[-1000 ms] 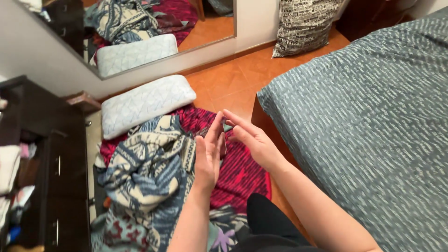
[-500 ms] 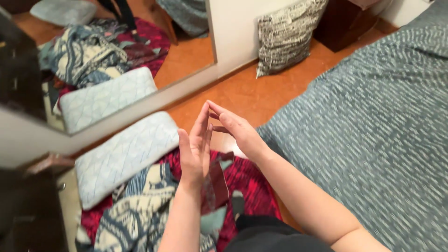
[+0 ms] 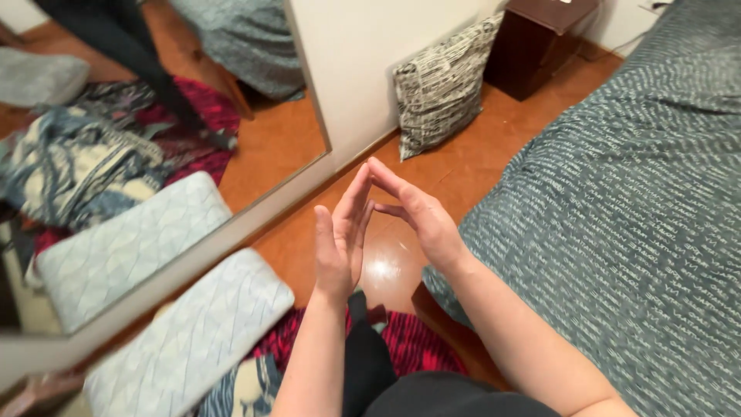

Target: Making the bed by spreading and smoothing out the sheets and a decorative blanket.

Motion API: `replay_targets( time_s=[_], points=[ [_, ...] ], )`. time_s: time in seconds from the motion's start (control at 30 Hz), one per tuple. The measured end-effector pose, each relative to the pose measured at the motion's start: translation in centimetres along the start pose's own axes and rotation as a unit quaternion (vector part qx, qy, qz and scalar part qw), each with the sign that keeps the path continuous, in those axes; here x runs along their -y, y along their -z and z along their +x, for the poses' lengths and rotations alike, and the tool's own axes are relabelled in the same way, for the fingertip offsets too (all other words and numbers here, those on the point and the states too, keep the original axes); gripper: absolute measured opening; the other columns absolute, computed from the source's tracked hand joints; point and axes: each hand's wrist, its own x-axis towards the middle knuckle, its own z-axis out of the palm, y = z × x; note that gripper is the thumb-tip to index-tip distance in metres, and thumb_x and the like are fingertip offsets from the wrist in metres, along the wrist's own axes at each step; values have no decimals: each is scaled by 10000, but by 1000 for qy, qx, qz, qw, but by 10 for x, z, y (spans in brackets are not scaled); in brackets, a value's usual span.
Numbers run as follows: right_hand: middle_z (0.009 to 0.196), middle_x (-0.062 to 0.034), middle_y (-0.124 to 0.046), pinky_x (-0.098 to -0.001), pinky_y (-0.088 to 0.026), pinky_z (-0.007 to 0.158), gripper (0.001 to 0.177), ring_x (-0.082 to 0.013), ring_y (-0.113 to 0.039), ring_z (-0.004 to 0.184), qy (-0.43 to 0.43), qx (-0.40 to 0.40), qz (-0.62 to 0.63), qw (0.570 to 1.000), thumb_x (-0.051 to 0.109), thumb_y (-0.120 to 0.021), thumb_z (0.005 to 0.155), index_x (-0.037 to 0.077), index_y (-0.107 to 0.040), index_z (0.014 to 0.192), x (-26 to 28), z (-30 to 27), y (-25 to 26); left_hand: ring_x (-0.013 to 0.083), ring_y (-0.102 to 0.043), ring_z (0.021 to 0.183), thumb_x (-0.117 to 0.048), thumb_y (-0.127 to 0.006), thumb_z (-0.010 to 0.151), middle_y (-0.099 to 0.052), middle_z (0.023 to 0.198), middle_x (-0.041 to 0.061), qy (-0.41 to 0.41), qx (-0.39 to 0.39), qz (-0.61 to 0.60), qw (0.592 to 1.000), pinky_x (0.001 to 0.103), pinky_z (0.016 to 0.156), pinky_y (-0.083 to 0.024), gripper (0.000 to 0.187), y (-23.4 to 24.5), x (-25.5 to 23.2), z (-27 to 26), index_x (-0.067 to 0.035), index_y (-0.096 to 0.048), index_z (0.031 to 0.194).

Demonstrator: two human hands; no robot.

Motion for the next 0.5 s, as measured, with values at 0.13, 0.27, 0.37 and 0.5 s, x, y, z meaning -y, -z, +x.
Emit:
replay_targets(
  time_s=[0.13, 0.27, 0.37, 0.5],
  points=[
    [1672, -103, -376, -432, -428, 1179, 654, -245, -401, 1522, 2, -48, -30, 998, 442, -376, 1106, 15, -350, 1601, -20, 52, 31, 308, -172, 1645, -702, -180, 1041, -238, 1750, 127, 35, 31, -7, 999, 472, 1321, -112, 909, 33, 17, 70, -34, -278, 1648],
    [1631, -113, -456, -411, -466, 1148, 624, -238, -447, 1500, -7, -79, -43, 996, 435, -387, 1111, 29, -418, 1585, -53, 126, 61, 291, -174, 1634, -693, -177, 1026, -207, 1754, 100, 88, 45, 3, 995, 460, 1311, -127, 889, 78, 28, 148, -64, -249, 1650],
    [1609, -115, -489, -386, -481, 1114, 604, -228, -477, 1461, -25, -102, -55, 993, 424, -395, 1111, 46, -446, 1579, -77, 181, 79, 284, -168, 1629, -687, -180, 1018, -196, 1752, 97, 123, 45, 0, 991, 457, 1300, -129, 883, 113, 38, 201, -74, -226, 1651],
    [1632, -83, -444, -351, -448, 1112, 588, -183, -439, 1473, -35, -143, -78, 986, 398, -420, 1097, 59, -417, 1577, -93, 232, 101, 290, -181, 1623, -682, -177, 1028, -214, 1745, 124, 152, 75, -23, 985, 471, 1295, -138, 888, 140, 47, 267, -49, -236, 1649]
  ],
)
